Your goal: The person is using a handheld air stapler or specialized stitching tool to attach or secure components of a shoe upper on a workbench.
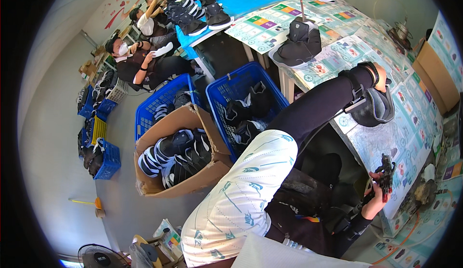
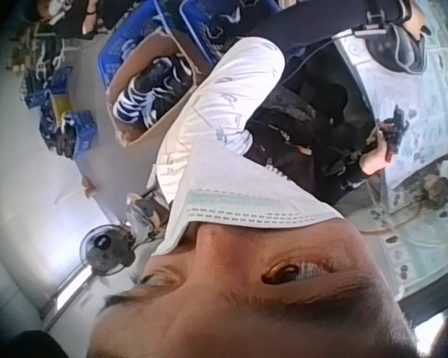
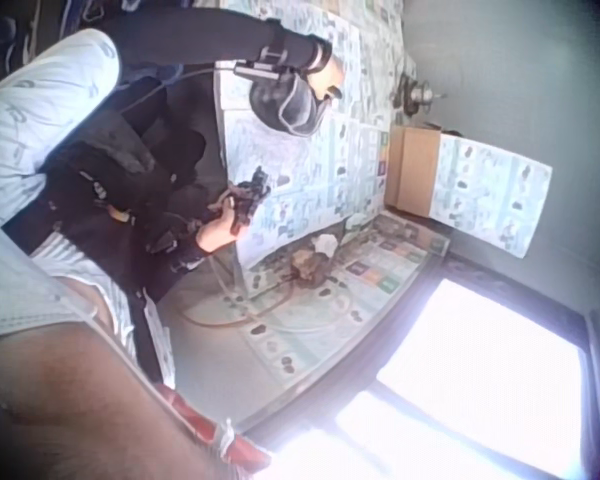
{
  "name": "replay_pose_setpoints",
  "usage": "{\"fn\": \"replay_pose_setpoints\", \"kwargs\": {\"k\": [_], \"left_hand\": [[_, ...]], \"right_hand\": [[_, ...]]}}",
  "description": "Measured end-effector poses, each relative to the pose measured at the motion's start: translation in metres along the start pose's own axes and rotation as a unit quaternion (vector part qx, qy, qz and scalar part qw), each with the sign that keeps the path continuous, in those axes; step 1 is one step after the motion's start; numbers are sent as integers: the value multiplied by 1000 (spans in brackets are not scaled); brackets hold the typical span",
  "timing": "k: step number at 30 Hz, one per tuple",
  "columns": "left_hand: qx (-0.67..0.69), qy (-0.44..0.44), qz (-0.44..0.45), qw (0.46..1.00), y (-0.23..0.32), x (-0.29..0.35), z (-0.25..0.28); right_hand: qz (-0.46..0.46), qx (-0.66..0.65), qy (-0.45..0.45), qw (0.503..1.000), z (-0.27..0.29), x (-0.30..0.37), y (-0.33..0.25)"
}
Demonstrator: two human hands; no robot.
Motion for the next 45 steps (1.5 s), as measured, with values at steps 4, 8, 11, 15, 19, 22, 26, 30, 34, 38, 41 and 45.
{"fn": "replay_pose_setpoints", "kwargs": {"k": [4, 8, 11, 15, 19, 22, 26, 30, 34, 38, 41, 45], "left_hand": [[-8, 68, -8, 998, 4, 19, 17], [6, 80, -9, 997, 4, 30, 22], [-2, 63, -5, 998, 3, 30, 21], [26, 84, -18, 996, 4, 32, 25], [49, 95, -9, 994, 6, 49, 31], [122, 180, 14, 976, 7, 84, 45], [277, 406, -134, 860, 14, 176, 65], [365, 388, -110, 839, -18, 259, 32], [350, 368, 56, 860, -93, 338, -33], [88, 343, 174, 919, -166, 434, -93], [-52, 384, 335, 859, -228, 530, -121], [-119, 252, 671, 687, -287, 644, -183]], "right_hand": [[-11, 3, 3, 1000, 3, 0, 2], [-5, -18, 5, 1000, 3, -1, 3], [2, -22, 9, 1000, 2, -1, 5], [-4, -5, 24, 1000, 5, -1, 7], [-19, -11, 18, 1000, 6, 0, 8], [-19, -5, 36, 999, 11, 1, 8], [-10, -7, 46, 999, 15, 2, 6], [-14, 2, 52, 999, 19, 0, 10], [-11, 31, 62, 998, 23, -3, 12], [-1, 35, 49, 998, 26, -5, 7], [1, 54, 61, 997, 25, -9, 3], [-23, 105, 112, 988, 23, -21, 3]]}}
Point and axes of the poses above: each hand's wrist, its own x-axis away from the middle knuckle, its own z-axis out of the back of the hand, y = z × x, the point moved 7 cm from there along -x, towards the middle knuckle
